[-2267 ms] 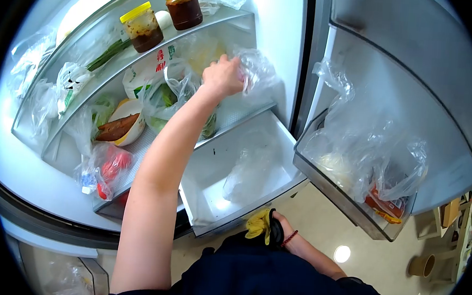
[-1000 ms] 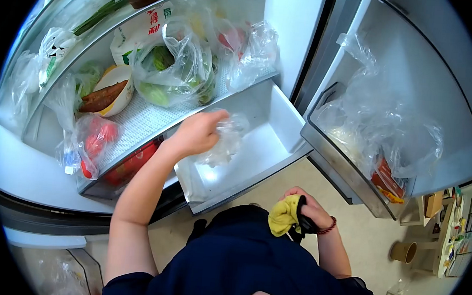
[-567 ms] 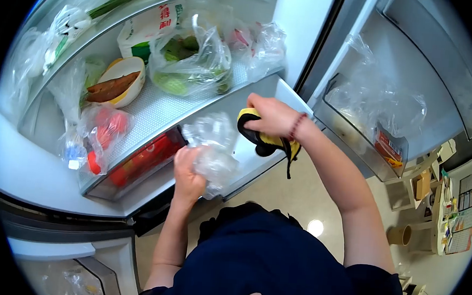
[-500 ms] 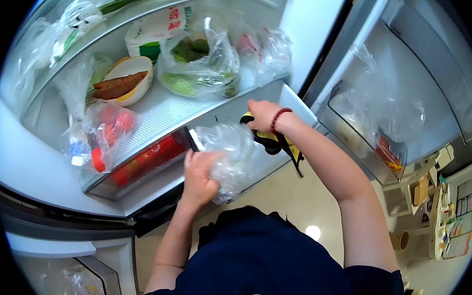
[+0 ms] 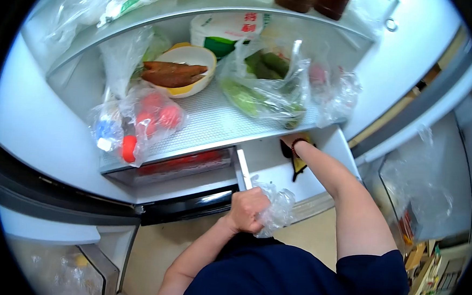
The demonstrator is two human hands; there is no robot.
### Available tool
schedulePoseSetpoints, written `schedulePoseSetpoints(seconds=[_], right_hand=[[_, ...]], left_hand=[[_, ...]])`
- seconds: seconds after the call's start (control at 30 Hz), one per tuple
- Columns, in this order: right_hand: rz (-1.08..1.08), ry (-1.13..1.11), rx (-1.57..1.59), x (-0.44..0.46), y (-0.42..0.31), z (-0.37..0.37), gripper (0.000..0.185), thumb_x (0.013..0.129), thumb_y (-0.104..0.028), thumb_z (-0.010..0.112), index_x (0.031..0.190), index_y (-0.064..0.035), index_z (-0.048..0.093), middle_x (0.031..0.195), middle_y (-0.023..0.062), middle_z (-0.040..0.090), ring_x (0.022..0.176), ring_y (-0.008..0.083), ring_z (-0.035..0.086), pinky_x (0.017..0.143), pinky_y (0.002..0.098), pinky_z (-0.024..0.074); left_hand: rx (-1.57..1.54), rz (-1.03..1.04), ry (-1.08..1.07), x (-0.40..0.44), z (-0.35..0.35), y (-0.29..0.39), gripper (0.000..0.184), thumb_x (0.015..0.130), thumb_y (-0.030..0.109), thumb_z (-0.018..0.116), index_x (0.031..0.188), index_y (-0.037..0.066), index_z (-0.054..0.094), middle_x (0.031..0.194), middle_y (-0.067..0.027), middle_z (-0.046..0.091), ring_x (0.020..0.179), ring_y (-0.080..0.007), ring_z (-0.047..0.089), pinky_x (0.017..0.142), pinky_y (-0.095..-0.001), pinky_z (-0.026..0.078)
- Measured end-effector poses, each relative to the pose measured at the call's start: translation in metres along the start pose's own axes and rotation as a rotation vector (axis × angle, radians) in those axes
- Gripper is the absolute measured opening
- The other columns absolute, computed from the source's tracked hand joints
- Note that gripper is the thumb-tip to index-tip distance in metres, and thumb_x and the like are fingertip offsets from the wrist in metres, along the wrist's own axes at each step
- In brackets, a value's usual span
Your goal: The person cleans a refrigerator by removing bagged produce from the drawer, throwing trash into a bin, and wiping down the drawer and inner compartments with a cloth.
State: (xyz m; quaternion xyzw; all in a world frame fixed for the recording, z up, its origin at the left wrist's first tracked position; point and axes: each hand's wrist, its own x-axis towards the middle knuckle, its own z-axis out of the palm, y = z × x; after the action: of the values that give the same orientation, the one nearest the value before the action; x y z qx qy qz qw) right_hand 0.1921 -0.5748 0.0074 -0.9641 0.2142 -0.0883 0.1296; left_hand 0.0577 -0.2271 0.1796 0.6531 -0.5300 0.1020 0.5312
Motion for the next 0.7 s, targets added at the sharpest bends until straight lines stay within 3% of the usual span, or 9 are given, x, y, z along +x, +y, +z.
schedulePoseSetpoints(seconds=[0.27, 0.33, 0.43, 0.47, 0.5, 0.53, 0.57, 0.6, 0.7], right_hand=[[0.005, -0.308, 0.151, -0.016, -0.068, 0.006, 0.056, 0.081, -0.047, 0.057, 0.121, -0.0084, 0.055, 0.136, 0.0161, 0.045, 0.123, 0.0324, 0.042, 0.099, 0.0376, 0.0371], [-0.203, -0.357, 0.183, -0.042, -0.096, -0.003, 0.053, 0.081, -0.046, 0.057, 0.118, -0.0080, 0.058, 0.134, 0.0165, 0.047, 0.121, 0.0327, 0.044, 0.098, 0.0378, 0.0381], [-0.826, -0.276, 0.374, -0.076, -0.115, 0.002, 0.035, 0.078, -0.030, 0.058, 0.103, -0.0056, 0.063, 0.102, 0.0178, 0.064, 0.091, 0.0346, 0.059, 0.082, 0.0399, 0.0457], [-0.824, -0.588, 0.420, -0.067, -0.108, 0.004, 0.032, 0.068, -0.016, 0.058, 0.098, -0.0053, 0.064, 0.096, 0.0176, 0.062, 0.096, 0.0290, 0.057, 0.086, 0.0371, 0.0433], [-0.488, -1.169, 0.055, -0.082, -0.157, -0.113, 0.032, 0.061, -0.011, 0.059, 0.093, -0.0061, 0.062, 0.084, 0.0090, 0.060, 0.083, 0.0223, 0.057, 0.073, 0.0346, 0.0449], [-0.511, -1.484, 0.140, -0.066, -0.127, -0.080, 0.033, 0.056, -0.009, 0.060, 0.089, -0.0090, 0.062, 0.077, 0.0024, 0.058, 0.073, 0.0163, 0.053, 0.064, 0.0328, 0.0435], [-0.447, -1.462, 0.114, -0.058, -0.114, -0.083, 0.025, 0.063, -0.015, 0.062, 0.087, -0.0108, 0.065, 0.080, 0.0011, 0.060, 0.071, 0.0145, 0.052, 0.063, 0.0322, 0.0431], [-0.088, -1.406, 0.011, -0.056, -0.123, -0.123, 0.023, 0.072, -0.025, 0.062, 0.087, -0.0078, 0.066, 0.085, 0.0031, 0.062, 0.074, 0.0132, 0.053, 0.066, 0.0319, 0.0432], [-0.282, -0.707, 0.257, -0.022, -0.098, -0.116, 0.037, 0.081, -0.033, 0.056, 0.100, -0.0027, 0.066, 0.098, 0.0094, 0.064, 0.084, 0.0218, 0.058, 0.077, 0.0352, 0.0454]], left_hand=[[0.013, 0.003, -0.014, -0.002, 0.002, -0.003, 0.019, 0.066, 0.026, 0.057, 0.059, 0.011, 0.049, 0.057, -0.0043, 0.047, 0.053, -0.0235, 0.048, 0.042, -0.0338, 0.037], [-0.009, 0.010, 0.013, 0.001, 0.003, -0.002, 0.019, 0.064, 0.027, 0.057, 0.059, 0.010, 0.048, 0.057, -0.0053, 0.046, 0.055, -0.0244, 0.048, 0.044, -0.0346, 0.037], [0.010, 0.001, 0.023, 0.000, 0.003, -0.002, 0.019, 0.061, 0.027, 0.057, 0.060, 0.010, 0.049, 0.057, -0.0055, 0.045, 0.055, -0.0245, 0.048, 0.044, -0.0345, 0.038], [-0.002, -0.003, 0.042, 0.000, 0.005, -0.002, 0.019, 0.059, 0.027, 0.057, 0.060, 0.010, 0.048, 0.057, -0.0066, 0.046, 0.055, -0.0255, 0.050, 0.044, -0.0354, 0.039], [-0.012, 0.002, 0.026, -0.003, 0.010, -0.003, 0.020, 0.059, 0.027, 0.057, 0.060, 0.010, 0.048, 0.058, -0.0072, 0.047, 0.056, -0.0264, 0.050, 0.046, -0.0364, 0.040], [0.006, 0.001, 0.023, -0.005, 0.015, -0.007, 0.020, 0.058, 0.028, 0.057, 0.060, 0.010, 0.048, 0.058, -0.0079, 0.047, 0.057, -0.0274, 0.051, 0.047, -0.0375, 0.041], [0.062, -0.022, 0.039, -0.010, 0.014, -0.009, 0.021, 0.058, 0.028, 0.057, 0.060, 0.010, 0.048, 0.059, -0.0086, 0.048, 0.058, -0.0284, 0.052, 0.048, -0.0385, 0.042], [0.089, 0.002, 0.082, -0.013, 0.021, -0.006, 0.022, 0.059, 0.029, 0.058, 0.059, 0.010, 0.047, 0.060, -0.0080, 0.048, 0.057, -0.0283, 0.052, 0.047, -0.0389, 0.041], [0.020, 0.056, 0.209, -0.014, 0.036, -0.017, 0.025, 0.059, 0.031, 0.058, 0.058, 0.010, 0.045, 0.061, -0.0084, 0.049, 0.063, -0.0304, 0.053, 0.052, -0.0432, 0.040]])
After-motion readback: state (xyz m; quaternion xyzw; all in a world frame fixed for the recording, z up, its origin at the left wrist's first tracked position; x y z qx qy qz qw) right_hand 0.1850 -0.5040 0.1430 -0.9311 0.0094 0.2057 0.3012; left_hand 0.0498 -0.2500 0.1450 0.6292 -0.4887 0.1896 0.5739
